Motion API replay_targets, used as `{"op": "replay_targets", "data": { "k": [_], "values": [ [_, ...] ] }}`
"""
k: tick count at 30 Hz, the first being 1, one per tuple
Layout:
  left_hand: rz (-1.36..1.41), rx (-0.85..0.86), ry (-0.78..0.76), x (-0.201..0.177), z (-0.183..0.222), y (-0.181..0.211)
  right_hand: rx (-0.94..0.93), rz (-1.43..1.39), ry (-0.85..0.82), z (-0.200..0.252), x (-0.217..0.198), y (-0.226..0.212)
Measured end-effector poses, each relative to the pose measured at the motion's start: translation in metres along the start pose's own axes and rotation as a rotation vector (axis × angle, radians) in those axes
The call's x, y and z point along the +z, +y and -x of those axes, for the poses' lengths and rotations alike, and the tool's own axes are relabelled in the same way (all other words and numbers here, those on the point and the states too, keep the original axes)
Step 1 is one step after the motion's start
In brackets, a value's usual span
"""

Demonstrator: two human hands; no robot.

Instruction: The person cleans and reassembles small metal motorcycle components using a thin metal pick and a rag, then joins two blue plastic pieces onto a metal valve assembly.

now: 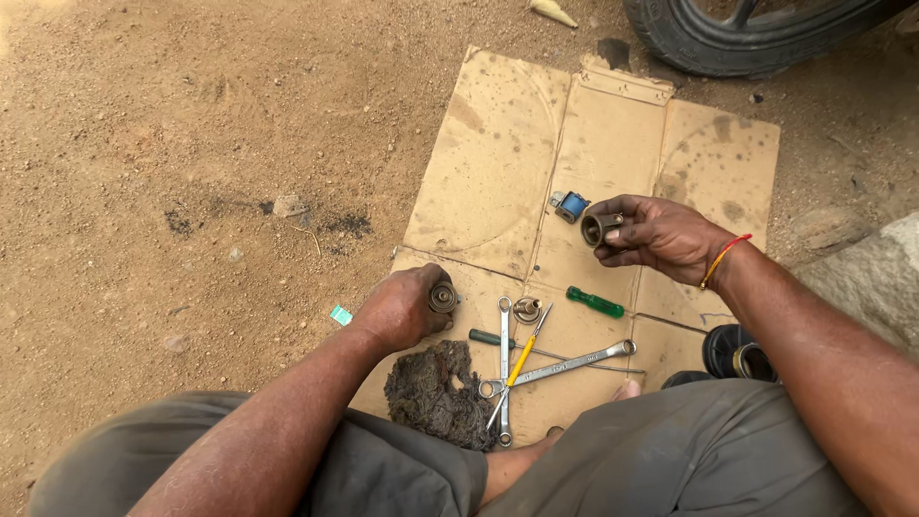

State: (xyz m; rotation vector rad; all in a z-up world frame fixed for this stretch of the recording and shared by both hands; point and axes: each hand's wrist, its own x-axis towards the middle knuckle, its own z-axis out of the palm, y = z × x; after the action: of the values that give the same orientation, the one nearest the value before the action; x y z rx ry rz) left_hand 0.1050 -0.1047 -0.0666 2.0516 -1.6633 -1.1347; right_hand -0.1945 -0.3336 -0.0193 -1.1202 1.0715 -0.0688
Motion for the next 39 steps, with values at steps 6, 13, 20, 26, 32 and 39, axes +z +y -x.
{"op": "replay_targets", "data": {
  "k": [6, 13, 20, 26, 32, 39],
  "values": [
    [0.129, -0.004, 0.068, 0.004, 0.002, -0.012, -0.118, -0.150, -0.212, 0.036, 0.022, -0.021],
    [0.183, 0.107, 0.306, -0.014, 0.003, 0.001, -0.292, -0.281, -0.285, 0.069, 0.056, -0.040],
    [0.773, 0.069, 0.075, -0.032, 0.010, 0.030, -0.324, -0.399, -0.283, 0.072, 0.097, -0.029],
    [0.321, 0.217, 0.360, -0.041, 0.018, 0.041, -0.252, -0.399, -0.324, 0.058, 0.112, -0.023],
    [0.157, 0.227, 0.361, -0.050, 0.022, 0.042, -0.148, -0.329, -0.262, 0.040, 0.109, -0.011],
    [0.391, 0.113, 0.231, -0.053, 0.030, 0.047, -0.177, -0.235, -0.154, 0.036, 0.117, -0.005]
  ]
}}
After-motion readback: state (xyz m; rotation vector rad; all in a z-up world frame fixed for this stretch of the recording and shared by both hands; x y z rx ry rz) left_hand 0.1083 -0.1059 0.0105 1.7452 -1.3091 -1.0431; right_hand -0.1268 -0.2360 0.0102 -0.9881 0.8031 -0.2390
